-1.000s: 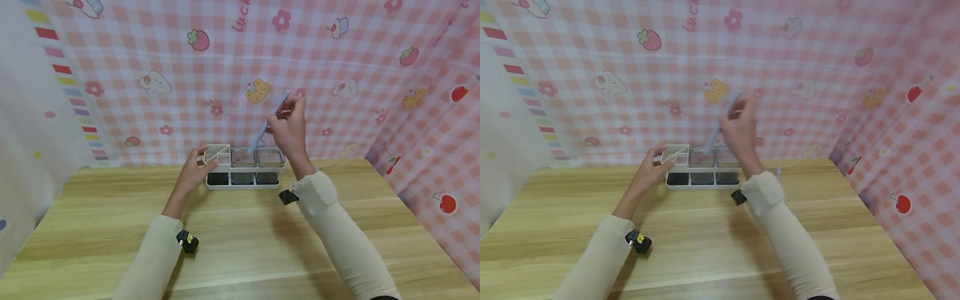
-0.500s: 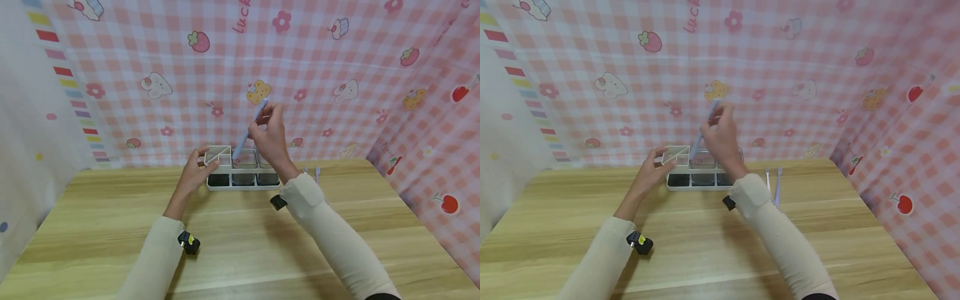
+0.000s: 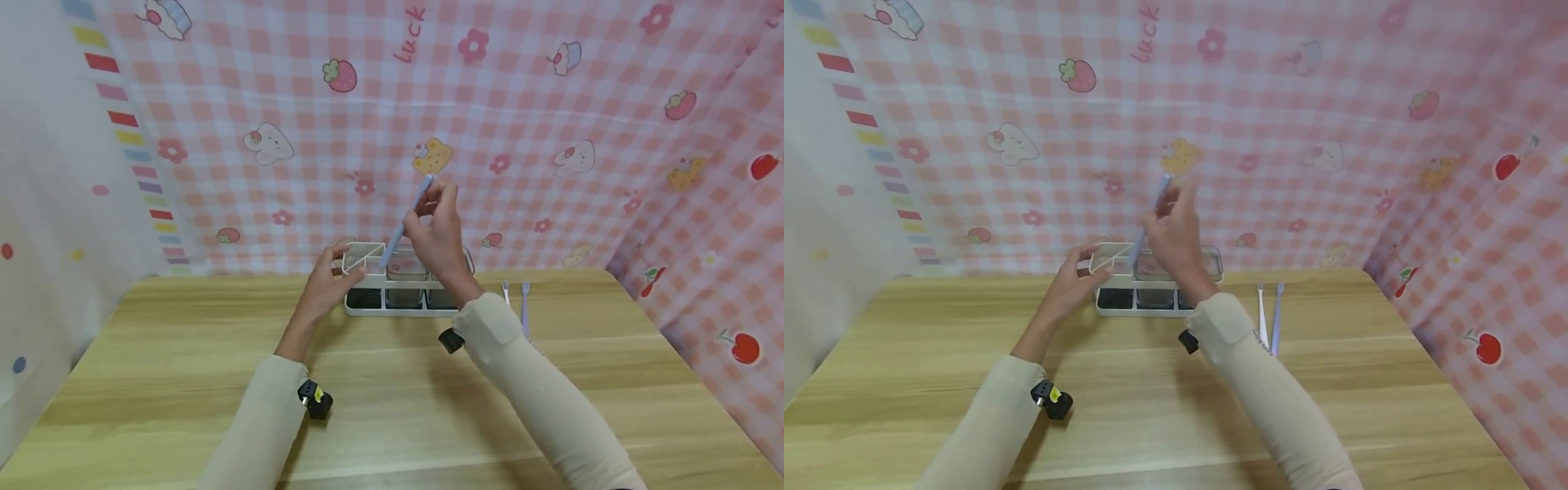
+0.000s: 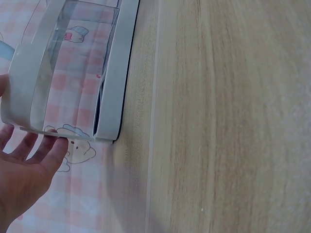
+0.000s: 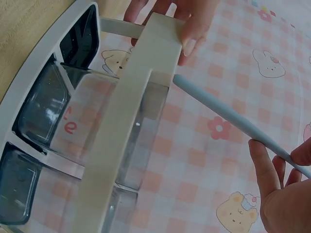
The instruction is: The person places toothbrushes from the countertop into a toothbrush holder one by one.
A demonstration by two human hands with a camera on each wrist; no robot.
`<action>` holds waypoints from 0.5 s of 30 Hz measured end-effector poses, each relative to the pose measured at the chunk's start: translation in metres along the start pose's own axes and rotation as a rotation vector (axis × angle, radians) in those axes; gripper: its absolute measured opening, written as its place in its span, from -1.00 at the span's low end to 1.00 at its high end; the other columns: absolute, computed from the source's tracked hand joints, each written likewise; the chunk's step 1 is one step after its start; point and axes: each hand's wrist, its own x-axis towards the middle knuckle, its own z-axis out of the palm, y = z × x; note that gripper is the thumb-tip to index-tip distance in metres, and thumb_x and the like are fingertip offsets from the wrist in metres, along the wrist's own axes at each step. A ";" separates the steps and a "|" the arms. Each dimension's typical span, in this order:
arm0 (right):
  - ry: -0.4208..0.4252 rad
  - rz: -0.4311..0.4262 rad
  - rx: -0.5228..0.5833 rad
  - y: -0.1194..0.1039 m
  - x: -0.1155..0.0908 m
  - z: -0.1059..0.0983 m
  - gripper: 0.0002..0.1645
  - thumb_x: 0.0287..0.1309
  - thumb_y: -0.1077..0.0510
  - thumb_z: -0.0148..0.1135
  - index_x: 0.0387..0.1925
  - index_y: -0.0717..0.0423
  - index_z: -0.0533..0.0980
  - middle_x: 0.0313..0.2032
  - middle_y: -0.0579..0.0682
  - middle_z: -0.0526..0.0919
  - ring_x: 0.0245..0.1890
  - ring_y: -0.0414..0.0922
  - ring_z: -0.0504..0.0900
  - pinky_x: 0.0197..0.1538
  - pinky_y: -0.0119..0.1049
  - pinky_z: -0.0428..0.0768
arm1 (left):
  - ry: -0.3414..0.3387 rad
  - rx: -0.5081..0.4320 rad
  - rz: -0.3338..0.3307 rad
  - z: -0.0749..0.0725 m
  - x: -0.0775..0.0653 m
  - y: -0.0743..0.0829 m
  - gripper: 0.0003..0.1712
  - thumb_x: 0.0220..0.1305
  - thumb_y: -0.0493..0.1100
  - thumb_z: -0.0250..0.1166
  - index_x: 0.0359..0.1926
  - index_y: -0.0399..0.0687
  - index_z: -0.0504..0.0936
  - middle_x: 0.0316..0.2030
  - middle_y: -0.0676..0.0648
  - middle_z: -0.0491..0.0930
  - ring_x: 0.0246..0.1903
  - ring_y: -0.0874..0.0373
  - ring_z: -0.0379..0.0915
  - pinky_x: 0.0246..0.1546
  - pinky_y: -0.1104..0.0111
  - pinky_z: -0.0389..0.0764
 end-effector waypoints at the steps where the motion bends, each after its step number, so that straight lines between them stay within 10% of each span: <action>1: 0.001 -0.001 0.000 0.001 0.000 0.001 -0.64 0.28 0.48 0.05 -0.07 0.16 0.14 -0.14 0.25 0.39 -0.12 0.00 0.53 -0.20 -0.14 0.72 | 0.001 -0.003 0.006 0.000 0.000 0.000 -0.26 0.37 -0.10 0.31 0.45 -0.23 0.26 0.38 -0.26 0.27 0.15 -0.20 0.32 0.01 0.17 0.47; 15: -0.022 0.009 -0.087 0.018 -0.010 0.014 -0.60 0.24 0.49 0.09 -0.04 0.18 0.15 -0.16 0.22 0.42 -0.13 -0.01 0.50 -0.22 -0.16 0.60 | 0.023 -0.023 0.030 0.001 0.003 -0.004 -0.28 0.34 -0.14 0.33 0.41 -0.28 0.29 0.38 -0.23 0.28 0.16 -0.20 0.32 0.12 0.06 0.41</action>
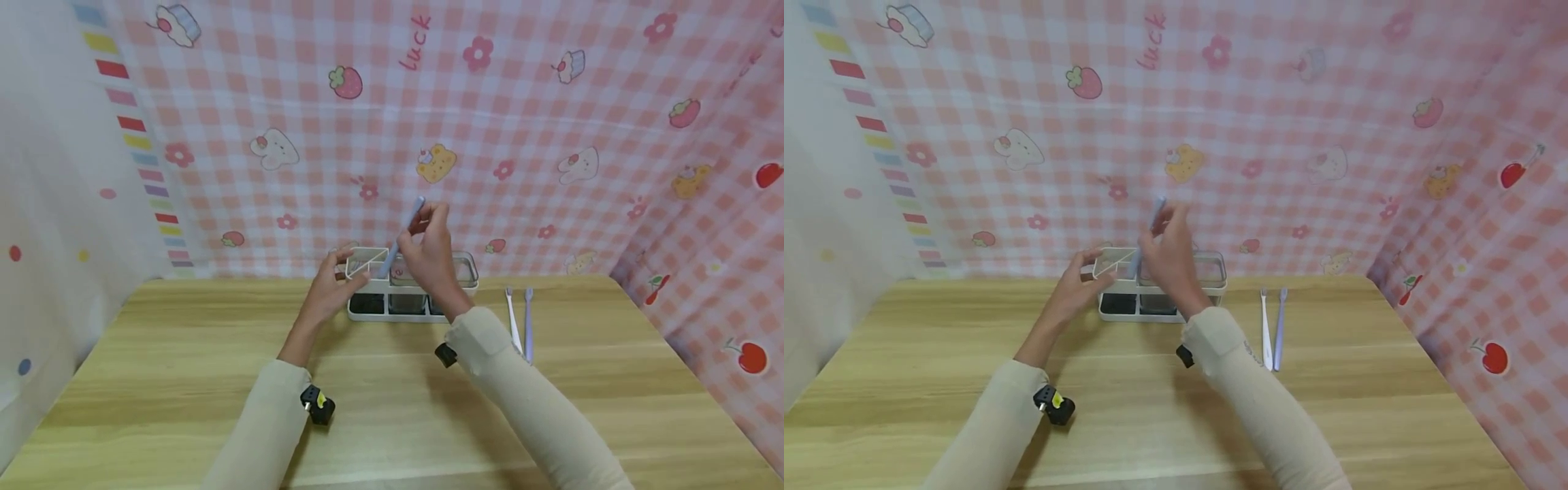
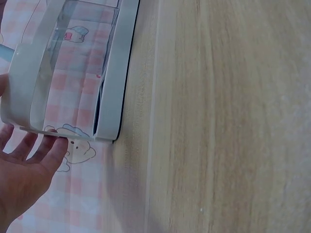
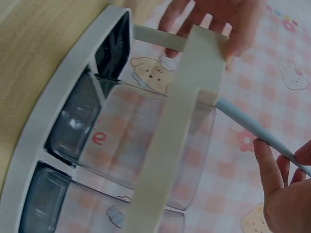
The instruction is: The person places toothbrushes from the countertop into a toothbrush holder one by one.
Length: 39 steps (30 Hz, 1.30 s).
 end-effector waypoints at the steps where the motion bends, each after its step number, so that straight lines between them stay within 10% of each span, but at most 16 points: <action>1: -0.001 0.001 0.001 0.001 -0.001 0.000 -0.59 0.23 0.50 0.10 -0.05 0.18 0.15 -0.16 0.23 0.42 -0.13 0.00 0.51 -0.22 -0.16 0.60 | 0.000 0.000 -0.001 0.000 0.000 -0.001 -0.28 0.34 -0.14 0.34 0.41 -0.28 0.29 0.38 -0.23 0.28 0.16 -0.20 0.32 0.12 0.06 0.41; 27: -0.016 0.015 -0.083 0.029 -0.016 0.025 -0.62 0.24 0.47 0.15 -0.08 0.20 0.19 -0.23 0.14 0.46 -0.22 0.02 0.60 -0.55 -0.32 0.54 | 0.009 -0.009 0.016 0.000 0.002 -0.001 -0.32 0.34 -0.18 0.33 0.38 -0.31 0.32 0.46 -0.14 0.24 0.17 -0.21 0.35 0.11 0.10 0.44; 39: -0.027 0.024 -0.110 0.035 -0.018 0.026 -0.62 0.17 0.51 0.16 -0.13 0.19 0.21 -0.25 0.15 0.54 -0.15 0.02 0.64 -0.25 -0.23 0.66 | 0.010 -0.011 0.030 0.000 0.001 -0.004 -0.32 0.33 -0.20 0.34 0.36 -0.36 0.32 0.48 -0.17 0.23 0.18 -0.24 0.34 0.14 0.05 0.43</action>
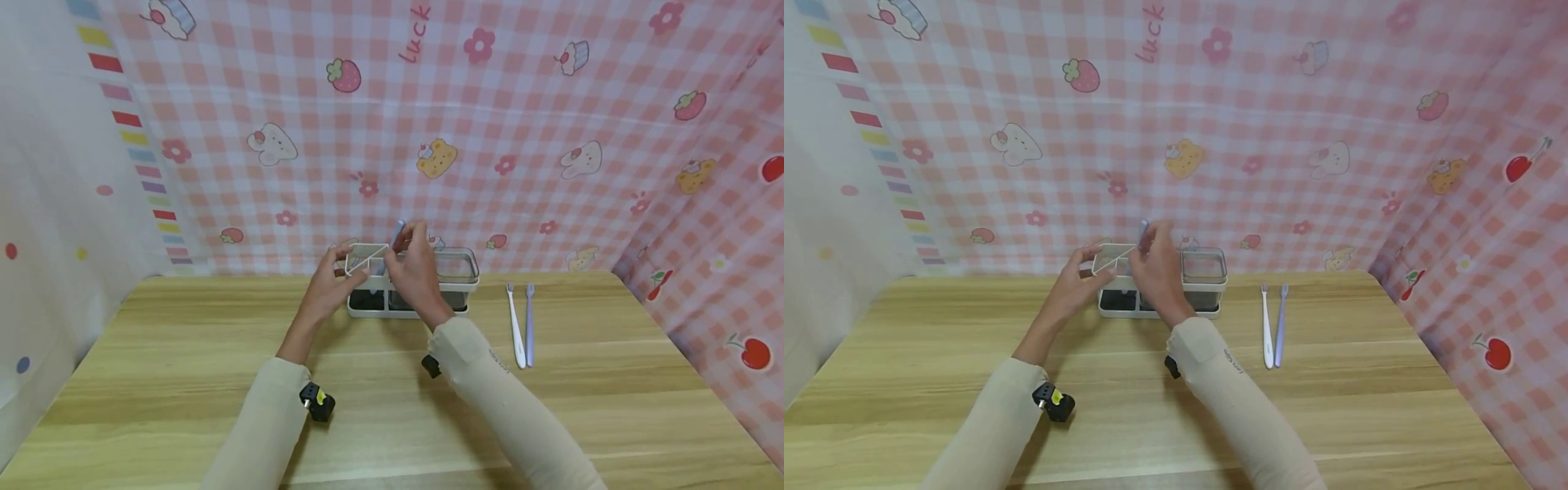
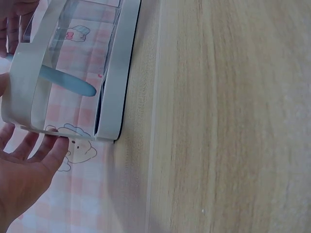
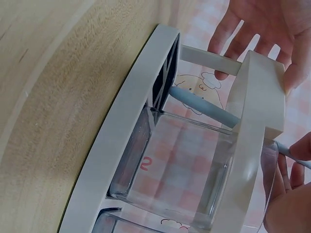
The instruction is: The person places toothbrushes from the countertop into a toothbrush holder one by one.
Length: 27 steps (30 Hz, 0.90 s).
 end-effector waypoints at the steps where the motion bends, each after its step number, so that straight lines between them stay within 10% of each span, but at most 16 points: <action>1: 0.000 0.000 -0.002 0.000 0.000 0.000 -0.62 0.17 0.51 0.16 -0.13 0.19 0.21 -0.25 0.15 0.55 -0.16 0.02 0.64 -0.26 -0.24 0.66 | 0.000 0.001 -0.004 0.000 0.000 0.000 -0.32 0.33 -0.19 0.34 0.36 -0.35 0.32 0.47 -0.16 0.23 0.16 -0.23 0.36 0.12 0.05 0.44; 27: -0.030 0.016 -0.060 0.001 0.000 -0.002 -0.65 0.20 0.47 0.17 -0.11 0.18 0.25 -0.24 0.13 0.56 -0.21 -0.02 0.60 -0.33 -0.27 0.61 | -0.006 0.028 -0.055 0.000 0.000 0.003 -0.29 0.35 -0.10 0.33 0.41 -0.24 0.31 0.42 -0.19 0.28 0.16 -0.23 0.37 0.06 0.09 0.49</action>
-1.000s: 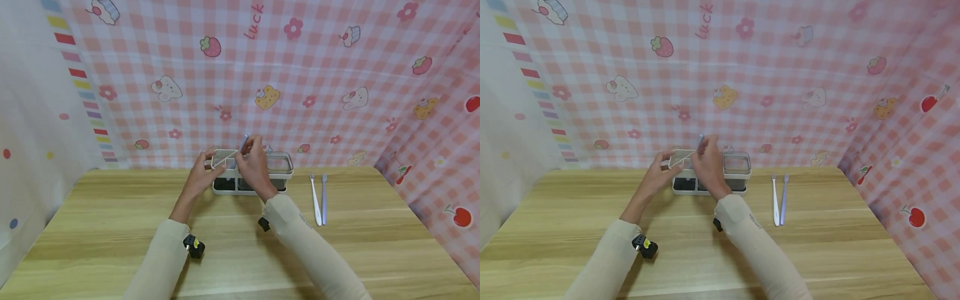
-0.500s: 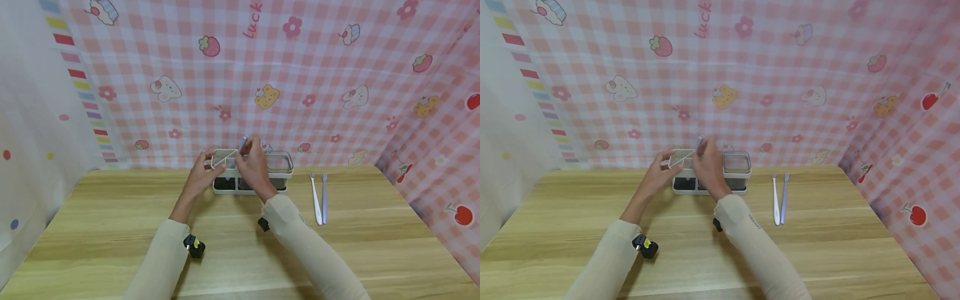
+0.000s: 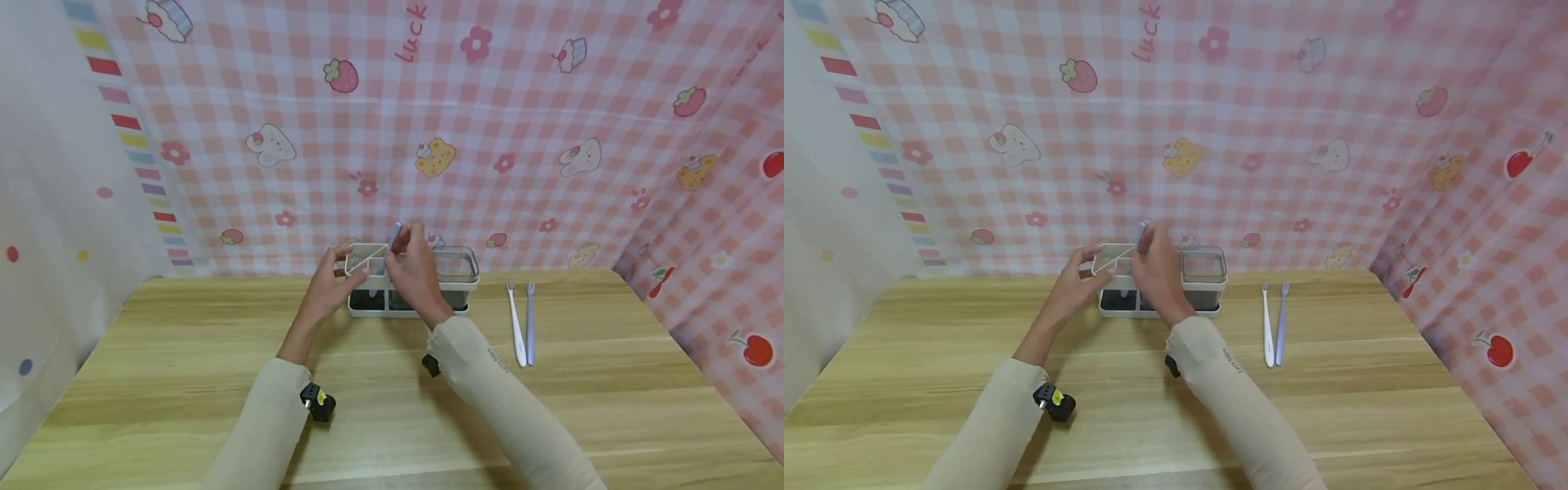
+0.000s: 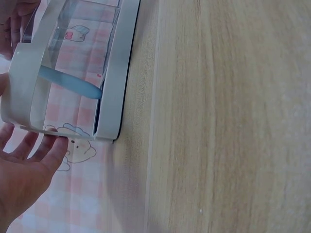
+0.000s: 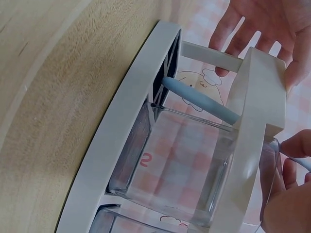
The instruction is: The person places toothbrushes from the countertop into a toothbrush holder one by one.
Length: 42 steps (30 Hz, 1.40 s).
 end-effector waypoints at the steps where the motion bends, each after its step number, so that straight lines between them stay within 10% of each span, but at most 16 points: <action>1: -0.002 0.001 0.002 0.000 0.000 0.000 -0.65 0.20 0.47 0.17 -0.10 0.19 0.25 -0.23 0.13 0.56 -0.20 -0.02 0.60 -0.33 -0.27 0.61 | 0.000 -0.001 -0.001 0.000 0.000 -0.001 -0.29 0.35 -0.10 0.33 0.41 -0.24 0.31 0.42 -0.19 0.28 0.16 -0.23 0.37 0.05 0.09 0.50; 16: -0.048 0.009 0.058 -0.001 -0.006 -0.011 -0.64 0.20 0.47 0.19 -0.01 0.30 0.32 -0.13 0.19 0.53 -0.04 0.04 0.59 0.05 -0.23 0.63 | 0.009 -0.003 0.027 -0.001 -0.001 0.000 -0.28 0.34 -0.12 0.33 0.41 -0.29 0.30 0.46 -0.17 0.24 0.22 -0.23 0.30 0.18 0.00 0.39; 31: -0.169 -0.302 -0.564 0.012 -0.024 -0.030 -0.41 0.41 -0.06 0.25 0.24 0.28 0.51 0.29 0.27 0.47 0.32 0.17 0.41 0.33 0.07 0.38 | 0.020 0.006 0.053 -0.002 0.000 -0.004 -0.29 0.34 -0.11 0.34 0.40 -0.29 0.31 0.45 -0.20 0.25 0.24 -0.21 0.29 0.20 0.03 0.37; 42: -0.264 -0.028 -0.710 0.015 -0.029 -0.056 -0.16 0.50 -0.28 -0.04 0.52 0.18 0.20 0.48 0.25 0.22 0.51 0.24 0.08 0.45 0.27 0.02 | 0.007 0.016 0.006 0.001 -0.001 -0.003 -0.26 0.33 -0.07 0.33 0.42 -0.22 0.30 0.37 -0.25 0.29 0.16 -0.21 0.34 0.11 0.06 0.45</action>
